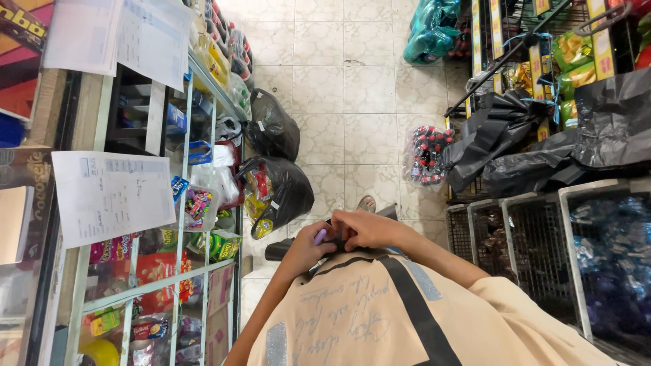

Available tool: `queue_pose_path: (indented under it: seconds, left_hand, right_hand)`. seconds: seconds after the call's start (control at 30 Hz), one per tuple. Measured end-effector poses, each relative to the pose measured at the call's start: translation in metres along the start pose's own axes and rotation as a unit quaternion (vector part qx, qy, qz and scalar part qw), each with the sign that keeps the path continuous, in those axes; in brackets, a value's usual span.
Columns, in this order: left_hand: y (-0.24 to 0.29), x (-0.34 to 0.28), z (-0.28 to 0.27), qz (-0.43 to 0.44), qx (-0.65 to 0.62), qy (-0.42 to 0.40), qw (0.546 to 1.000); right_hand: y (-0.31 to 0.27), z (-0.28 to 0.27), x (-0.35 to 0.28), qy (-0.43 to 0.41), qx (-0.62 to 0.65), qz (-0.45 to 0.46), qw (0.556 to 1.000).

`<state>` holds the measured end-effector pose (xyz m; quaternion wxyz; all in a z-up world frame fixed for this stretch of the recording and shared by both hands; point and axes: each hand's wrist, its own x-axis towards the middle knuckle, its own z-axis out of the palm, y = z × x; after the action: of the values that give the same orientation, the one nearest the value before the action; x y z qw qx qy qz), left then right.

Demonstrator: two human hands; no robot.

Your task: Bagging various small grocery items into a black plastic bag and checking receipts in a small store

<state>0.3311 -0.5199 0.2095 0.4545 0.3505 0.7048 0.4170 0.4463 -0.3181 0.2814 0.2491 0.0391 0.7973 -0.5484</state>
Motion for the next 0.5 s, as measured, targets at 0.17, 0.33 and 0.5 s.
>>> queue_pose_path:
  seconds: [0.17, 0.33, 0.5]
  left_hand:
    - [0.017, -0.006, -0.009, 0.023, 0.066, 0.028, 0.997]
    - [0.025, -0.002, -0.001, 0.033, 0.14, 0.052, 0.988]
    - [0.035, -0.002, -0.003, 0.013, 0.223, 0.067, 0.972]
  right_hand:
    - [0.023, -0.004, 0.011, 0.02, -0.028, -0.005, 0.999]
    - [0.034, 0.001, 0.013, 0.027, -0.017, -0.022, 0.999]
    - [0.014, -0.008, 0.003, 0.047, -0.043, -0.017, 0.998]
